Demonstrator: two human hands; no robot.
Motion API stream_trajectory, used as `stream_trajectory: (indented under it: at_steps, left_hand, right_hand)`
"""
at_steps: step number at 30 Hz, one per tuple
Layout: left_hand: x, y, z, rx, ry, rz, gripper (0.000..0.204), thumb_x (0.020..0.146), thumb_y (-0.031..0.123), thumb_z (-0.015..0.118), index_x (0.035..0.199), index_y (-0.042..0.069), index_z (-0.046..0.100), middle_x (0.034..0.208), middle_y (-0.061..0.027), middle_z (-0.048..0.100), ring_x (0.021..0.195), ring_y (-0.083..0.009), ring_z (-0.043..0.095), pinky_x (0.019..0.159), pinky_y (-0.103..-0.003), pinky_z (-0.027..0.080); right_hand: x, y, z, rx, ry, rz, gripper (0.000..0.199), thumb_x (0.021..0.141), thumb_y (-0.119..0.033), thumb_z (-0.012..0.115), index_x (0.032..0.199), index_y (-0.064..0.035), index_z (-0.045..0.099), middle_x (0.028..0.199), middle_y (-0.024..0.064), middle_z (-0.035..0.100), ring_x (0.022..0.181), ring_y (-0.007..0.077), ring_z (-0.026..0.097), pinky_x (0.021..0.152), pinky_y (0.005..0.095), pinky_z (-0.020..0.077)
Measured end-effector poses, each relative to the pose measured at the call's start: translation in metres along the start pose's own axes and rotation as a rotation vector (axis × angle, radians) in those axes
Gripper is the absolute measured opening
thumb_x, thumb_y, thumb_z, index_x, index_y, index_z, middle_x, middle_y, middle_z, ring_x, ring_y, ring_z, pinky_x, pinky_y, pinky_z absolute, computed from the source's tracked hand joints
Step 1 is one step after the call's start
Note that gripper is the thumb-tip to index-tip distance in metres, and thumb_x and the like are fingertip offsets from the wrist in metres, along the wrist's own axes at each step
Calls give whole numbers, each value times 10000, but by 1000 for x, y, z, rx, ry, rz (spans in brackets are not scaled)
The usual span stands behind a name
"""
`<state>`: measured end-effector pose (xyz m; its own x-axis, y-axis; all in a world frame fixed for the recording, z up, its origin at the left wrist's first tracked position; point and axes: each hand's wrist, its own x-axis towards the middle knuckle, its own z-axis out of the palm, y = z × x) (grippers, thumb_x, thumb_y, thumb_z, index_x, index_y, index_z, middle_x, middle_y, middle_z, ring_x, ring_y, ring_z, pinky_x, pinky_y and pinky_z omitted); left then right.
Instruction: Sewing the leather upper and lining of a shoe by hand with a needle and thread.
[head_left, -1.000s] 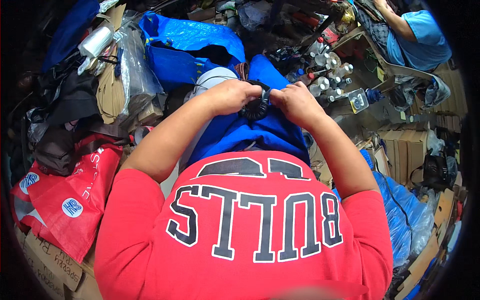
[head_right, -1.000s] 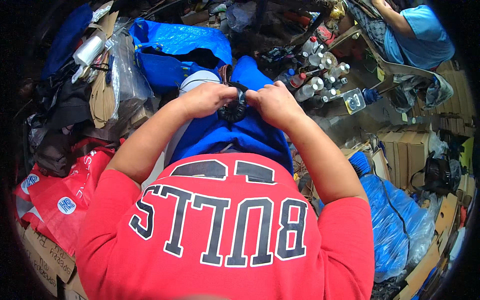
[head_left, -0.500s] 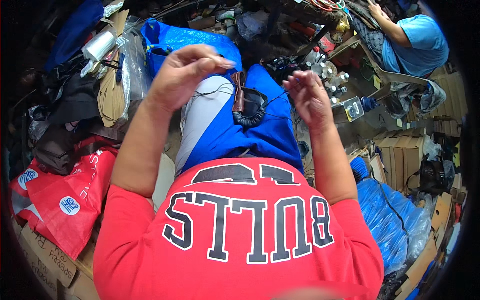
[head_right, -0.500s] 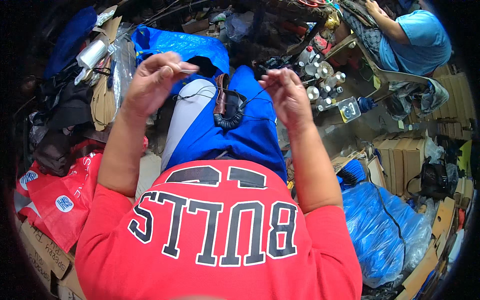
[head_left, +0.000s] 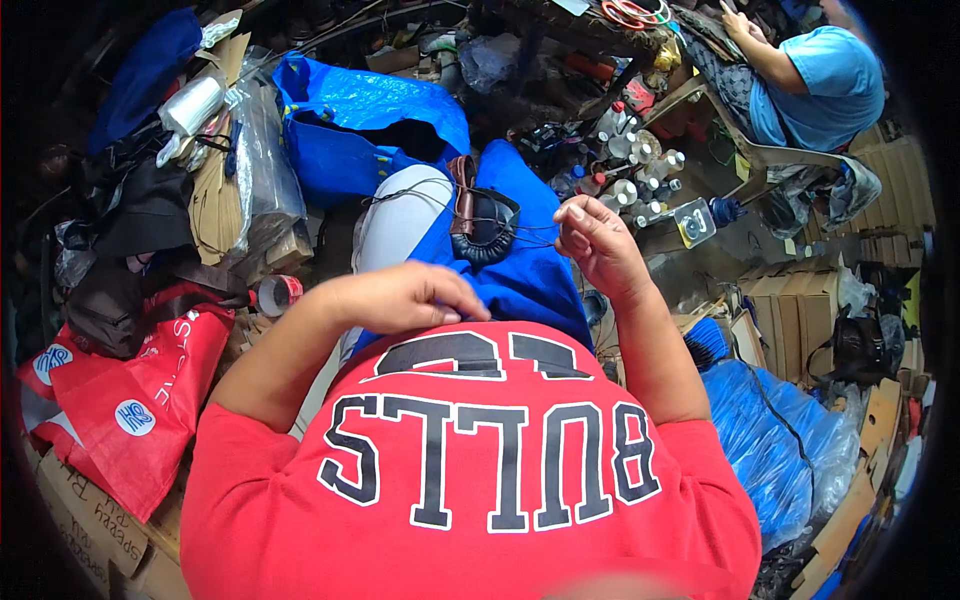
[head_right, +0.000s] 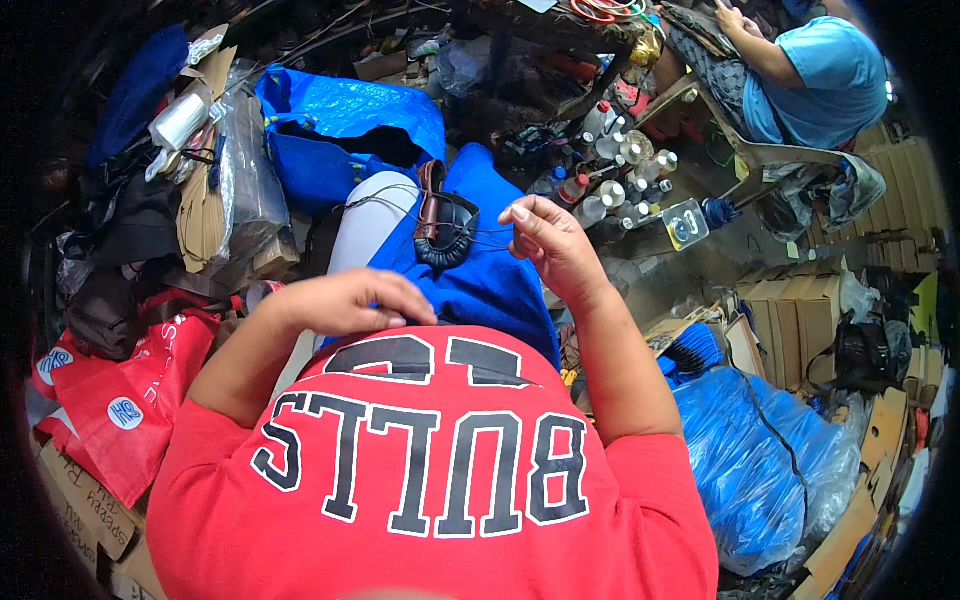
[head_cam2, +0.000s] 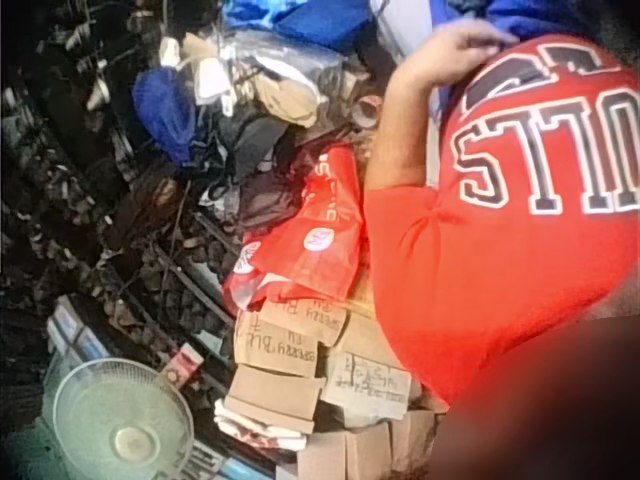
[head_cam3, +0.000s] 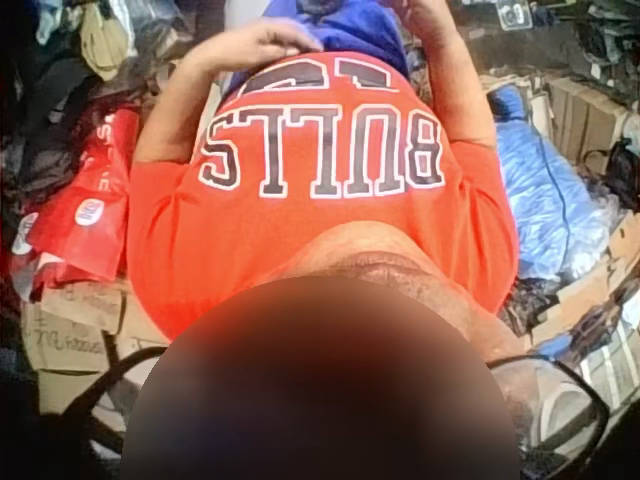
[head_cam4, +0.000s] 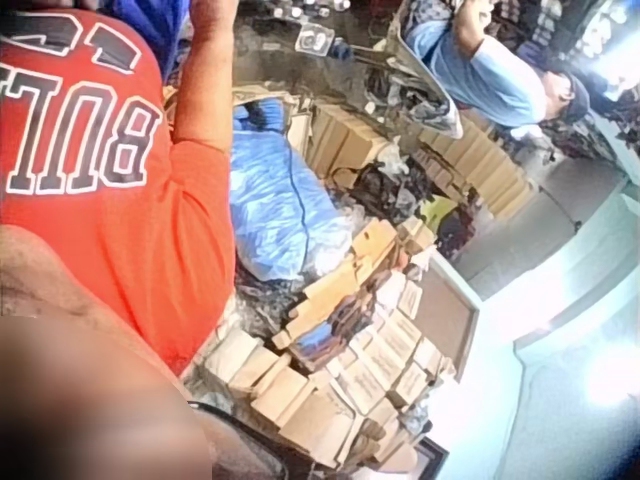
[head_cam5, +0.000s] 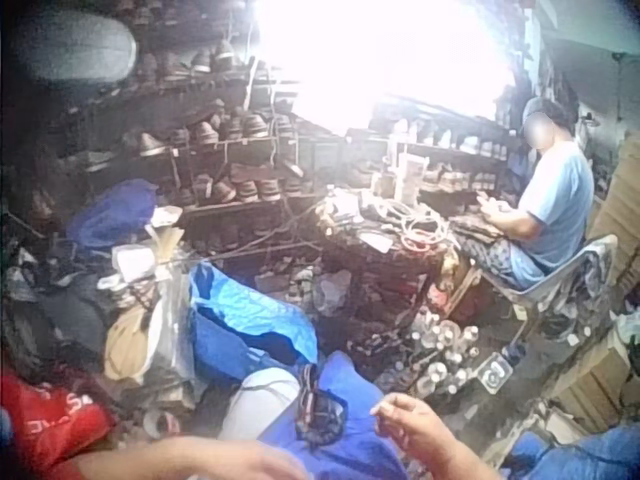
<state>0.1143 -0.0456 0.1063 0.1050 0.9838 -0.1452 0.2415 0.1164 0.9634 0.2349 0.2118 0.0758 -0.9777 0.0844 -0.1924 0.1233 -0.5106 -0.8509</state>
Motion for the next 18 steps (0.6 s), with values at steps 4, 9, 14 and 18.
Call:
stream_trajectory:
  at_steps: [4, 9, 14, 18]
  left_hand:
    - [-17, -8, 8, -85, 9, -354, 310, 879, 10, 528, 1173, 49, 618, 1149, -123, 618, 1045, -195, 580, 905, -306, 443]
    - [-40, -31, 15, -476, 133, -203, 322, 844, -46, 546, 1144, 28, 635, 1232, -136, 571, 1069, -219, 586, 931, -311, 455]
    - [-44, -54, 33, -263, 387, -128, 273, 765, -62, 643, 1025, 12, 674, 1189, -133, 582, 1061, -207, 597, 917, -322, 483]
    - [-41, -56, 37, -27, 473, -98, 196, 740, -72, 665, 908, 24, 700, 1053, -119, 636, 989, -198, 627, 845, -302, 517]
  right_hand:
    - [0, 5, -3, -55, 0, 32, 198, 911, -231, 584, 903, -35, 599, 566, -60, 367, 509, 47, 304, 555, 221, 287]
    - [1, 6, -5, -63, 43, 53, 196, 907, -231, 593, 894, -35, 602, 568, -62, 371, 507, 43, 309, 563, 220, 300]
    - [1, 8, -8, -13, 50, 72, 206, 908, -238, 594, 909, -32, 597, 574, -68, 372, 512, 39, 321, 566, 220, 309]
    - [1, 10, -10, -25, 40, 81, 210, 910, -239, 591, 919, -29, 594, 576, -69, 378, 516, 39, 327, 566, 220, 310]
